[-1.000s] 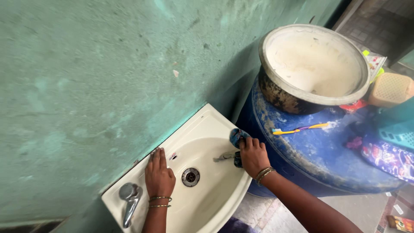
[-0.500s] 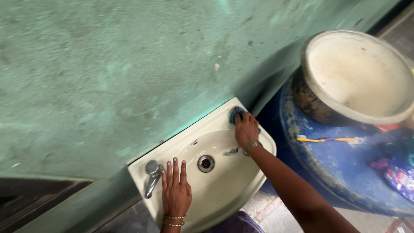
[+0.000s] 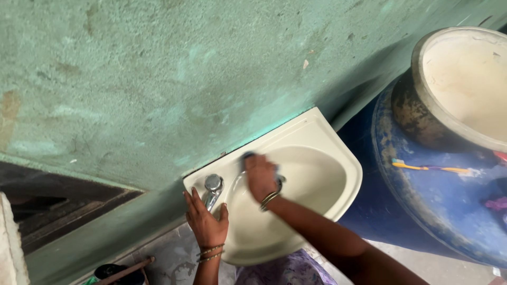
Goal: The person cleans a sink and its fixtures by wiping the edges, the basin, and the faucet with a cloth.
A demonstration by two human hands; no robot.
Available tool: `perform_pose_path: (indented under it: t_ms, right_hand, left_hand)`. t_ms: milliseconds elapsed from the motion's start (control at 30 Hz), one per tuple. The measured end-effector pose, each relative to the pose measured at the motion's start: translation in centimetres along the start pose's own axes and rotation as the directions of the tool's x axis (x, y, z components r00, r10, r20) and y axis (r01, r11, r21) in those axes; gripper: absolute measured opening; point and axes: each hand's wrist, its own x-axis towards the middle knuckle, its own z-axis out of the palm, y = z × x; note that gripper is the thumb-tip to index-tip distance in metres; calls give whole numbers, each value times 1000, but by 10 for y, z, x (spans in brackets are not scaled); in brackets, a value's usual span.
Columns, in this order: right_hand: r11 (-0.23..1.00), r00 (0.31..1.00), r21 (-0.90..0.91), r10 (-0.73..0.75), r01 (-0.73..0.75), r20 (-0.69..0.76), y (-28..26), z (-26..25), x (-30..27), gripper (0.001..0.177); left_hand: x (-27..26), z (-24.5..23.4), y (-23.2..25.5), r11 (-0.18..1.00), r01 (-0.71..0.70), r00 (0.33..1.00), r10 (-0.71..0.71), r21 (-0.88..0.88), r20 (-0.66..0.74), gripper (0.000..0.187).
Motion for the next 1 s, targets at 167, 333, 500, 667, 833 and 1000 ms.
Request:
perform_pose_path:
  t_ms: [167, 333, 500, 667, 833, 1000]
  right_hand:
    - [907, 954, 330, -296, 263, 53, -27, -30, 11, 40]
    - [838, 942, 432, -277, 332, -187, -11, -86, 42, 42]
    - [700, 760, 299, -618, 649, -203, -24, -86, 56, 42]
    - [738, 756, 169, -627, 654, -187, 28, -60, 49, 50]
    - [830, 830, 119, -513, 545, -219, 115, -46, 56, 48]
    - [952, 937, -59, -307, 301, -168, 217, -66, 58, 50]
  left_hand:
    - [-2, 5, -5, 986, -54, 997, 46, -157, -55, 108]
    - [-1, 6, -8, 965, -64, 997, 49, -253, -65, 111]
    - [-1, 4, -7, 970, -48, 998, 39, -239, -41, 111]
    - [1, 2, -4, 977, -53, 998, 44, -207, -46, 112]
    - [-2, 0, -1, 987, -80, 996, 74, -139, -47, 109]
    - [-3, 2, 4, 988, -133, 991, 134, 83, -4, 103]
